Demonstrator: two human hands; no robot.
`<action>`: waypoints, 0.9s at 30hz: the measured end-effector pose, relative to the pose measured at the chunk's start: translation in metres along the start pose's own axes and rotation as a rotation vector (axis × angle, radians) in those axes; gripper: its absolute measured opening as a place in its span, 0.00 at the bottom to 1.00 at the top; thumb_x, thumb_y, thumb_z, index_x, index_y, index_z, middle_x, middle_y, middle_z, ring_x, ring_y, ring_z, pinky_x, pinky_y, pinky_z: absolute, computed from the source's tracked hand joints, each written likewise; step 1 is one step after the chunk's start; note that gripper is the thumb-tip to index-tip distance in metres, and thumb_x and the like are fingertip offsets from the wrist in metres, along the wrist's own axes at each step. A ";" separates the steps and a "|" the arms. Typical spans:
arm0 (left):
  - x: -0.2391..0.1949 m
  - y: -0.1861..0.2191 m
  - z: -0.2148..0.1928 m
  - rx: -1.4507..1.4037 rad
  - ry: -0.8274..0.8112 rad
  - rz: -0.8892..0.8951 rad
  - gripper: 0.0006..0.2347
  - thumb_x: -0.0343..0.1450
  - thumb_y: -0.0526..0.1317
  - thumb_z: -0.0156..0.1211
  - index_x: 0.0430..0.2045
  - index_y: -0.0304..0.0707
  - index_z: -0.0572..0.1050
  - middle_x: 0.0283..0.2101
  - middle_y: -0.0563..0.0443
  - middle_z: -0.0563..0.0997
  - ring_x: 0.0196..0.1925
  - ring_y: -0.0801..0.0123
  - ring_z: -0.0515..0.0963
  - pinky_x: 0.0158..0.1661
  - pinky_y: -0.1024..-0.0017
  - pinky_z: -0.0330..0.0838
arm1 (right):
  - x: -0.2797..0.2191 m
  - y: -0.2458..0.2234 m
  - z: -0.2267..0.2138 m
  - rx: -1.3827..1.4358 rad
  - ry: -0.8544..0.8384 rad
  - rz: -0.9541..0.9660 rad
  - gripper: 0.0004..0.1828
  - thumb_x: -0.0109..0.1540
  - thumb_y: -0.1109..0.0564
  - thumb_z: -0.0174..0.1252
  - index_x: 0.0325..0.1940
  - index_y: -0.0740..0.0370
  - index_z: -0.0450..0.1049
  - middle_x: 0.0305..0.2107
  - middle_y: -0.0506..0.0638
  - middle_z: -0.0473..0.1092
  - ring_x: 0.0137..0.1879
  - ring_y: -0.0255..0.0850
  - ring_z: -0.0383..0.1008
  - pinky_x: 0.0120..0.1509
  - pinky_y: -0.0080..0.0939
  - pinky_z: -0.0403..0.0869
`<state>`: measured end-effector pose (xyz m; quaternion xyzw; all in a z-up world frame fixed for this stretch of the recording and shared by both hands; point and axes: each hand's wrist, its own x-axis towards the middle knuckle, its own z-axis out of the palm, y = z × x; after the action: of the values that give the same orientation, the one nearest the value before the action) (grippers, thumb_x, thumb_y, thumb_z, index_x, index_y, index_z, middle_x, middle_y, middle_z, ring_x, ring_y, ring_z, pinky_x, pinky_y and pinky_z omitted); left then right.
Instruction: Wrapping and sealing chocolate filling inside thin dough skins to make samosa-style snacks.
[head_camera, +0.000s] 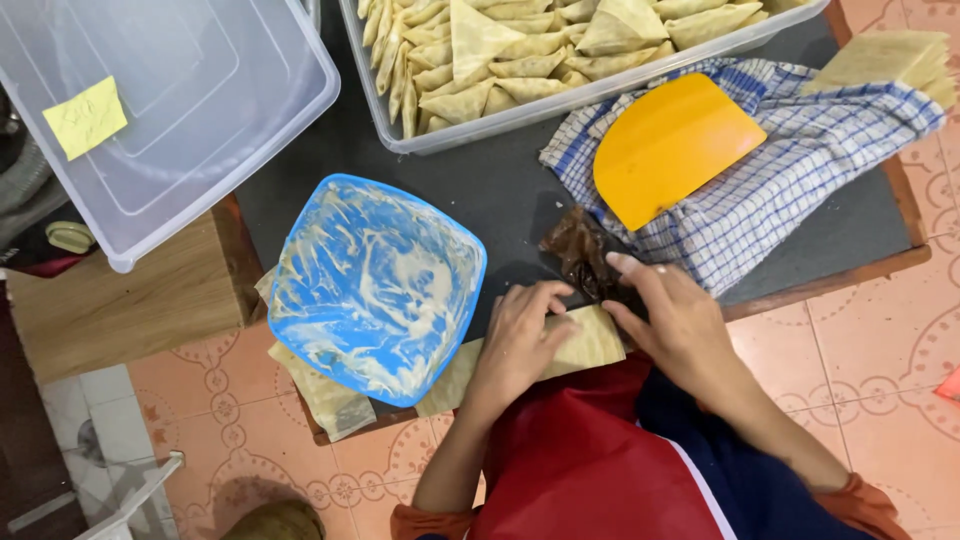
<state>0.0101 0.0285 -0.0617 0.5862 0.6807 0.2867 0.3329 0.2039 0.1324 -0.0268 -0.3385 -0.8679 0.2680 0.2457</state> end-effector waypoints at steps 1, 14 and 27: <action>0.002 0.012 -0.003 0.001 -0.004 -0.003 0.17 0.67 0.41 0.71 0.49 0.41 0.75 0.42 0.54 0.80 0.49 0.58 0.76 0.50 0.58 0.66 | 0.001 -0.001 0.002 0.003 -0.001 0.004 0.32 0.57 0.57 0.69 0.63 0.63 0.69 0.35 0.55 0.73 0.42 0.51 0.74 0.44 0.48 0.74; -0.002 -0.003 0.008 0.010 -0.122 0.114 0.13 0.67 0.41 0.74 0.36 0.39 0.73 0.38 0.52 0.77 0.46 0.58 0.76 0.48 0.59 0.68 | -0.021 0.007 0.021 -0.040 0.237 -0.063 0.20 0.62 0.66 0.67 0.57 0.64 0.73 0.39 0.50 0.75 0.39 0.46 0.74 0.40 0.43 0.73; -0.030 -0.001 0.057 -0.822 0.213 -0.035 0.10 0.73 0.29 0.68 0.44 0.29 0.73 0.48 0.46 0.76 0.47 0.69 0.82 0.49 0.71 0.80 | -0.052 0.034 0.042 1.291 -0.099 0.593 0.25 0.61 0.70 0.61 0.61 0.64 0.65 0.42 0.57 0.77 0.45 0.39 0.81 0.51 0.40 0.81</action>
<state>0.0571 -0.0012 -0.0938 0.3602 0.5503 0.5875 0.4714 0.2275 0.1031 -0.0920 -0.3345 -0.4173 0.7993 0.2741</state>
